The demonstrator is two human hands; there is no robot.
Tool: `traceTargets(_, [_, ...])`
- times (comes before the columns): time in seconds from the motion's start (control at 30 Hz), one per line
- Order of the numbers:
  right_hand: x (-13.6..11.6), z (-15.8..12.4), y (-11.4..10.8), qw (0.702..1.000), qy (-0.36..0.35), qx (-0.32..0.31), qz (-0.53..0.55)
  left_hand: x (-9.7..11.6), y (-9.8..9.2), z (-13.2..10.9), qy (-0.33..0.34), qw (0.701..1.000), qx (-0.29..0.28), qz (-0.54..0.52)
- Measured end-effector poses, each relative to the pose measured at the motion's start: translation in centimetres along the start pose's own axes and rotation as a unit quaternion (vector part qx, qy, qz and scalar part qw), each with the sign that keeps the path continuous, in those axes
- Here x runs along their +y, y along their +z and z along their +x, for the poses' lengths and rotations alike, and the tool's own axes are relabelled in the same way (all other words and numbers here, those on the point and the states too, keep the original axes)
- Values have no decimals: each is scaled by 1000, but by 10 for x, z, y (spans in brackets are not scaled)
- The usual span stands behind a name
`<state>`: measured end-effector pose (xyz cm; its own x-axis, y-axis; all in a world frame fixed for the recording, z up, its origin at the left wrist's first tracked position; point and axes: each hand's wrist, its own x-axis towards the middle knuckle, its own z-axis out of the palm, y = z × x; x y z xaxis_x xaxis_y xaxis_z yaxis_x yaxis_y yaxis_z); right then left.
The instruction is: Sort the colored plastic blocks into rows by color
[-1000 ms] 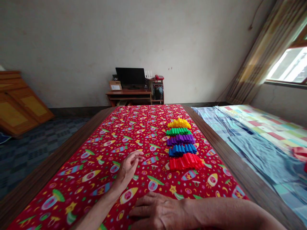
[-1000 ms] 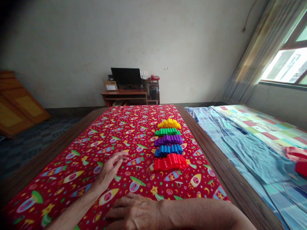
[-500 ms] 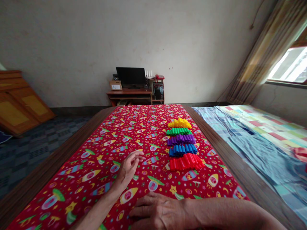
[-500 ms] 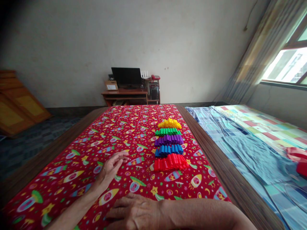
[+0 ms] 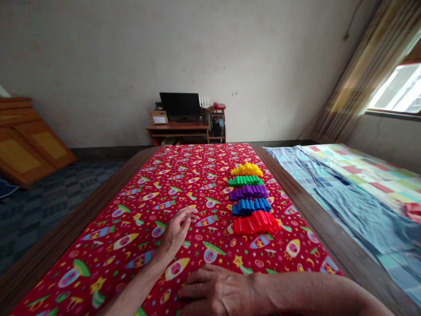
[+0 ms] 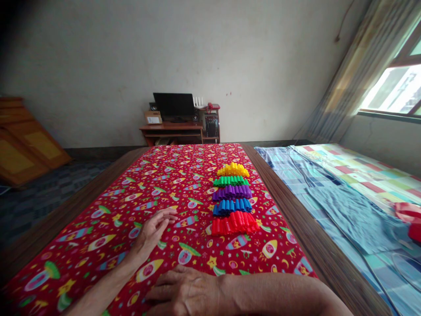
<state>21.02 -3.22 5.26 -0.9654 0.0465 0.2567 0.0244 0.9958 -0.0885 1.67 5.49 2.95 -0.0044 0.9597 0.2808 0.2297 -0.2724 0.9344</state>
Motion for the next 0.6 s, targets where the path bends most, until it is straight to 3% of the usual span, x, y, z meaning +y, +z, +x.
traceTargets(0.6, [0, -1, 0, 1000, 0, 6, -7, -2, -1, 1, 13, 1000, -7, 20])
